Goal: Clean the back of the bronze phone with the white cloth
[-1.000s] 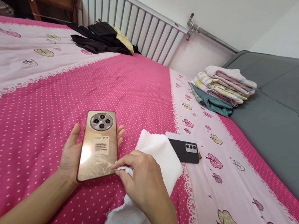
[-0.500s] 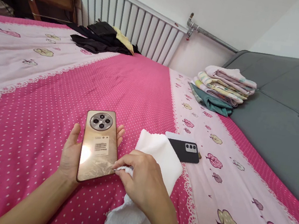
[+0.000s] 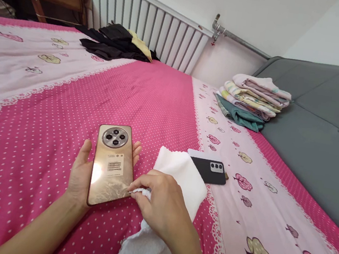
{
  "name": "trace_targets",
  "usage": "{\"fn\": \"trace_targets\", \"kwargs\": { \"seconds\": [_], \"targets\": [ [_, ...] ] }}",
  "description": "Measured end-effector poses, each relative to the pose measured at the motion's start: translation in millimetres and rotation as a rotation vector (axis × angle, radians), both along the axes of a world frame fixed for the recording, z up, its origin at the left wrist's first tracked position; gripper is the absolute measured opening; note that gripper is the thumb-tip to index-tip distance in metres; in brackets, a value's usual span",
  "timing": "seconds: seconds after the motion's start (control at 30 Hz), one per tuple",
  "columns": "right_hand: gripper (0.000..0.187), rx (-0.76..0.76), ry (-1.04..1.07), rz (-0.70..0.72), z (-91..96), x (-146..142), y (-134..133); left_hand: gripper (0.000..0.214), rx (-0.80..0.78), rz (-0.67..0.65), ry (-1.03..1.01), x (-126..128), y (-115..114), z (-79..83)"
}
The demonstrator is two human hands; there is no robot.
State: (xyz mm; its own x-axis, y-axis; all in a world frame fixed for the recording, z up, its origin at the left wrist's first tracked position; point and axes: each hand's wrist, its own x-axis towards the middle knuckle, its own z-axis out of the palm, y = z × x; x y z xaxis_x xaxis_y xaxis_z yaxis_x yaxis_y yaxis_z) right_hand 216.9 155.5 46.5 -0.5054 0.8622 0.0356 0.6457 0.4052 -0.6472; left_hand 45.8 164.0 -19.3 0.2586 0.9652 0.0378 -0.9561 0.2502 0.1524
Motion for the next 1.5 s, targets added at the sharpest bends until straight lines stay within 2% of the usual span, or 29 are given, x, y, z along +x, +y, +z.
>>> {"fn": "trace_targets", "kwargs": {
  "seconds": [1.5],
  "targets": [
    [0.019,-0.006,-0.021,0.000,-2.0,0.2,0.0,0.083,0.076,-0.025,-0.019,-0.1,0.1,-2.8]
  ]
}}
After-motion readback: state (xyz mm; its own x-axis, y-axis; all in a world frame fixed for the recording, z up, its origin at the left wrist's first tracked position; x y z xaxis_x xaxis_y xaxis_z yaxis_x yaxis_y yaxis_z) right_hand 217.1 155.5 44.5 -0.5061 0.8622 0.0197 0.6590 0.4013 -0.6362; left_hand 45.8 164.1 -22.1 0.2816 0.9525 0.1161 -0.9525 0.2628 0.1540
